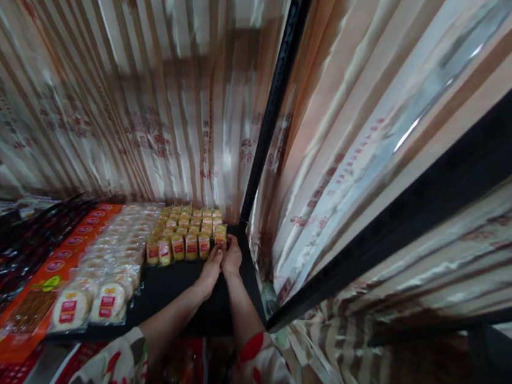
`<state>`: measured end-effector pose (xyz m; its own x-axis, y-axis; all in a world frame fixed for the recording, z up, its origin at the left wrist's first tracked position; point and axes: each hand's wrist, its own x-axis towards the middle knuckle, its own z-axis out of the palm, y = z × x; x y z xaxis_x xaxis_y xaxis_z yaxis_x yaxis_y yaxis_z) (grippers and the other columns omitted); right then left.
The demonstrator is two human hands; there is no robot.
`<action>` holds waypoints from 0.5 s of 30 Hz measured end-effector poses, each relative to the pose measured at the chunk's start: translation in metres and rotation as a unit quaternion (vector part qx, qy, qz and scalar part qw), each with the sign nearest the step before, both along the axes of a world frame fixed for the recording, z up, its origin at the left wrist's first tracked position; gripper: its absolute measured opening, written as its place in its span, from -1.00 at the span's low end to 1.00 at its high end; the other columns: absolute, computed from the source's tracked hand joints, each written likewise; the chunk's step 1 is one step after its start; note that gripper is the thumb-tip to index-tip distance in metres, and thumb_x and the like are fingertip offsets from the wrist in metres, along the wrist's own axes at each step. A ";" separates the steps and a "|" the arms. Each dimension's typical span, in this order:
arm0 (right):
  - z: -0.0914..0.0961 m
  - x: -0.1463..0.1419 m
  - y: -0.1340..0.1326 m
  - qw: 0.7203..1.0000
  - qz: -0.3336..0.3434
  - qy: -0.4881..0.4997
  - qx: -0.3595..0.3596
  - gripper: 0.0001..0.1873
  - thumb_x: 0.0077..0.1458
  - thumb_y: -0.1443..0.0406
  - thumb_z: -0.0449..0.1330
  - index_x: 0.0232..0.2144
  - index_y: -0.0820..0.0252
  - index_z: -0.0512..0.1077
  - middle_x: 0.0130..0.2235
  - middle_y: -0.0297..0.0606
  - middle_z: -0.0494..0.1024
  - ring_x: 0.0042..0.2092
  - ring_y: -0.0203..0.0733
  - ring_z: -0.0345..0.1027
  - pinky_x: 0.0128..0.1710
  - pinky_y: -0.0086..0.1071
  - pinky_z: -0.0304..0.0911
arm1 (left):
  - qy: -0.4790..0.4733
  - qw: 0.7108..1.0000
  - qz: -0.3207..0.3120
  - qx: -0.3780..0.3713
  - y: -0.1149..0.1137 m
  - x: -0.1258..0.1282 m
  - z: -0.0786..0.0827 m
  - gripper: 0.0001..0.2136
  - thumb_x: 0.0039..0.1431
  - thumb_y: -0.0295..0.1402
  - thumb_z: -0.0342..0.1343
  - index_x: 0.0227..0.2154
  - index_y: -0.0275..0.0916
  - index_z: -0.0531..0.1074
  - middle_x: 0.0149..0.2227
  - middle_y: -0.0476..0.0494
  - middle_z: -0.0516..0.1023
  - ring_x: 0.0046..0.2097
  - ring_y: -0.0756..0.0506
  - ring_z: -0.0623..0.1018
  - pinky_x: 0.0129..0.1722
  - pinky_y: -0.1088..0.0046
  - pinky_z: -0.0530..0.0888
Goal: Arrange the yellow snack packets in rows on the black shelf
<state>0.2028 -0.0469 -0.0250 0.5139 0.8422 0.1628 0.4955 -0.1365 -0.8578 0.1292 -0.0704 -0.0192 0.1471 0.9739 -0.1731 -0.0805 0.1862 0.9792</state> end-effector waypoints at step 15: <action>-0.019 0.007 0.018 0.997 0.035 -0.050 0.037 -0.63 0.00 0.29 -0.02 -0.13 0.23 0.39 -0.17 -0.16 0.47 -0.14 -0.18 0.31 -0.11 -0.35 0.20 | 0.017 0.999 0.015 0.024 0.012 0.005 0.005 -0.56 0.20 -0.18 -0.14 0.09 -0.25 0.22 0.19 -0.20 0.20 0.22 -0.10 0.17 0.21 0.37 0.06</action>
